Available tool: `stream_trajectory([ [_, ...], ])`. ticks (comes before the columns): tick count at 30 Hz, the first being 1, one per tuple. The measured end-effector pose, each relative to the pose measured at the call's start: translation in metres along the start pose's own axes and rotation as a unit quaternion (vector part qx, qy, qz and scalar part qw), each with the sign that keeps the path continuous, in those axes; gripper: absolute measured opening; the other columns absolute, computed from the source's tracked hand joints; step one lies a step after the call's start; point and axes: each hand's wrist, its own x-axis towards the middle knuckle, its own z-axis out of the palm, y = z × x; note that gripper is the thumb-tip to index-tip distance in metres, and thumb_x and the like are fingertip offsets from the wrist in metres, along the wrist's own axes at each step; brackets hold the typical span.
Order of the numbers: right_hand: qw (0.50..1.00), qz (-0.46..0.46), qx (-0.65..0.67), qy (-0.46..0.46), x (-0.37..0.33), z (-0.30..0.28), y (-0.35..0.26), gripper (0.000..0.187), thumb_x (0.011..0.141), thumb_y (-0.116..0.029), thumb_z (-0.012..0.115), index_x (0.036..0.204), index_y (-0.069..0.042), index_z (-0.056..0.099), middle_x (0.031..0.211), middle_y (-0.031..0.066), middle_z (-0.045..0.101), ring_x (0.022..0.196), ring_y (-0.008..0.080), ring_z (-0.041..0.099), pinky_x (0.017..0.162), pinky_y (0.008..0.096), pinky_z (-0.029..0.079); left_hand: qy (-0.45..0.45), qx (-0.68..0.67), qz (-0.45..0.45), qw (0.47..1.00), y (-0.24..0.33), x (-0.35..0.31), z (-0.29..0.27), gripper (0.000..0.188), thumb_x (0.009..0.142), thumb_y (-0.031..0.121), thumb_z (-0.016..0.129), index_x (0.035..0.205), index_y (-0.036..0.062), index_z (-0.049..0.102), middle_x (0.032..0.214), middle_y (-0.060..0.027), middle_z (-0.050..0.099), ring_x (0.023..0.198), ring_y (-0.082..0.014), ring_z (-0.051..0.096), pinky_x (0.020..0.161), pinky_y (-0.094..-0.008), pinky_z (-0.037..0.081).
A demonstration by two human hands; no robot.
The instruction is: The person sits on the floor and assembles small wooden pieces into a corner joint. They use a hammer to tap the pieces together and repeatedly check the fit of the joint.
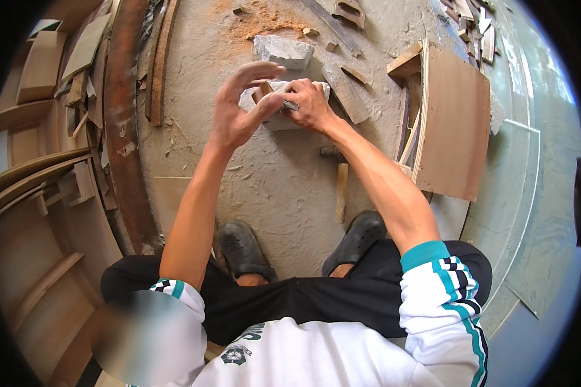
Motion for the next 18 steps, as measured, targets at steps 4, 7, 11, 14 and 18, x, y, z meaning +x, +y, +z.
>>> stream_trajectory([
  [4, 1.000, 0.007, 0.006, 0.000, 0.001, 0.001, 0.007, 0.036, 0.071, -0.024, 0.078, 0.107, -0.024, 0.075, 0.114, 0.0041, 0.063, 0.113, 0.0263, 0.054, 0.093, 0.0428, 0.038, -0.105, 0.029, -0.120, 0.987, 0.013, 0.022, 0.005, 0.015, 0.093, 0.015, 0.061, 0.098, 0.0016, 0.066, 0.086, -0.0018, 0.067, 0.074, -0.0102, 0.057, 0.065, -0.0268, 0.047],
  [7, 0.999, 0.032, 0.018, -0.017, 0.002, -0.001, 0.000, 0.036, 0.071, -0.024, 0.078, 0.107, -0.025, 0.075, 0.114, 0.0047, 0.063, 0.113, 0.0262, 0.055, 0.094, 0.0434, 0.038, -0.085, -0.003, -0.111, 0.990, -0.004, 0.014, 0.004, 0.013, 0.093, 0.007, 0.051, 0.089, 0.0001, 0.062, 0.078, -0.0022, 0.064, 0.068, -0.0085, 0.054, 0.063, -0.0258, 0.045],
  [11, 1.000, 0.017, 0.022, 0.000, -0.003, -0.003, 0.000, 0.037, 0.073, -0.021, 0.077, 0.109, -0.025, 0.073, 0.115, 0.0055, 0.063, 0.115, 0.0261, 0.055, 0.096, 0.0436, 0.039, -0.094, 0.011, -0.121, 0.988, -0.008, 0.005, 0.000, 0.015, 0.094, 0.006, 0.047, 0.086, -0.0013, 0.058, 0.076, -0.0047, 0.060, 0.072, -0.0105, 0.056, 0.072, -0.0265, 0.049],
  [14, 0.999, 0.017, 0.032, -0.003, -0.002, -0.008, 0.001, 0.038, 0.074, -0.021, 0.077, 0.112, -0.025, 0.072, 0.115, 0.0053, 0.064, 0.117, 0.0256, 0.055, 0.098, 0.0434, 0.040, -0.111, 0.054, -0.129, 0.984, -0.006, 0.007, 0.007, 0.015, 0.094, 0.007, 0.049, 0.086, -0.0008, 0.059, 0.074, -0.0023, 0.058, 0.070, -0.0097, 0.054, 0.067, -0.0255, 0.046],
  [18, 0.999, 0.032, 0.019, -0.016, -0.005, -0.007, -0.001, 0.037, 0.076, -0.019, 0.076, 0.113, -0.022, 0.071, 0.115, 0.0036, 0.065, 0.118, 0.0249, 0.057, 0.099, 0.0437, 0.041, -0.104, 0.020, -0.157, 0.982, -0.005, 0.013, 0.016, 0.021, 0.097, 0.014, 0.052, 0.082, 0.0007, 0.058, 0.071, -0.0008, 0.056, 0.067, -0.0088, 0.051, 0.062, -0.0254, 0.042],
])
